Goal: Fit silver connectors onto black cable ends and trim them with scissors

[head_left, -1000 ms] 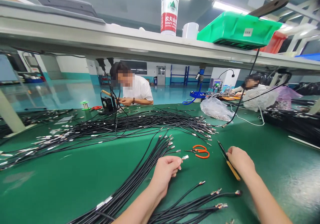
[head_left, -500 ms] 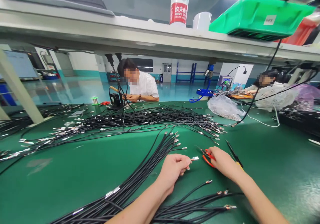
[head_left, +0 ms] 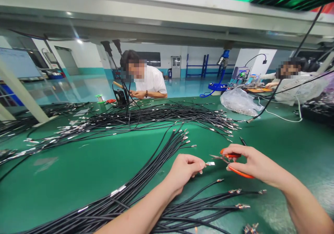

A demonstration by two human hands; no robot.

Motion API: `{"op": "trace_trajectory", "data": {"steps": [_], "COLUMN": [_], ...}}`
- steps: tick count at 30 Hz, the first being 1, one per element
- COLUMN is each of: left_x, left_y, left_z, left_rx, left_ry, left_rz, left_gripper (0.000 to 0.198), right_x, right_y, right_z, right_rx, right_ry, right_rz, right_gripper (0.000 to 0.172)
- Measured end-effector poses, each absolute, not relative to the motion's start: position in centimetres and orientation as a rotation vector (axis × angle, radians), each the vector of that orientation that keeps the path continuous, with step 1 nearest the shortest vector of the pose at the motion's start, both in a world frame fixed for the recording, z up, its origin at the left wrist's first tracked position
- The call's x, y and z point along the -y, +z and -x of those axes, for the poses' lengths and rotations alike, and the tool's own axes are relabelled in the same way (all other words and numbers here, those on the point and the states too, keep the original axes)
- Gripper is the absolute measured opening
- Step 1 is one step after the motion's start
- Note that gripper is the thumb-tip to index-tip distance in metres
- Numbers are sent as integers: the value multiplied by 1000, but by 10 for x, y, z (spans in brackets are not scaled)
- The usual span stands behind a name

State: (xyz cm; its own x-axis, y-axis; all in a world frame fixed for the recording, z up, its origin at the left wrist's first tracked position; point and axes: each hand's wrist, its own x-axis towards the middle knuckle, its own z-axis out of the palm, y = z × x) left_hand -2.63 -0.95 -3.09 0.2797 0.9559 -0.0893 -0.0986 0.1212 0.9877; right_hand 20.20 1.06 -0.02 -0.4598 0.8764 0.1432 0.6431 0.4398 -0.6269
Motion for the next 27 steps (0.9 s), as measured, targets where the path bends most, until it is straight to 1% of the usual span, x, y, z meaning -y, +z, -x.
{"op": "trace_trajectory", "data": {"steps": [11,23,27], "left_x": [8,12,12], "left_y": [-37,-32,-33], "left_z": [26,24,24], "left_rx": [-967,-990,-991], "left_ry": [926,940,942], "left_rz": [-1250,-1242,-1251], "left_gripper": [24,19,20], "right_x": [-5,-4,-4], "right_y": [4,6,5], "right_z": [-194,-192,-193], "right_rx": [2294,2317,2334], "right_ry": [815,821,812], "right_rz": [1282,1308,1304], "right_gripper": [17,14,13]}}
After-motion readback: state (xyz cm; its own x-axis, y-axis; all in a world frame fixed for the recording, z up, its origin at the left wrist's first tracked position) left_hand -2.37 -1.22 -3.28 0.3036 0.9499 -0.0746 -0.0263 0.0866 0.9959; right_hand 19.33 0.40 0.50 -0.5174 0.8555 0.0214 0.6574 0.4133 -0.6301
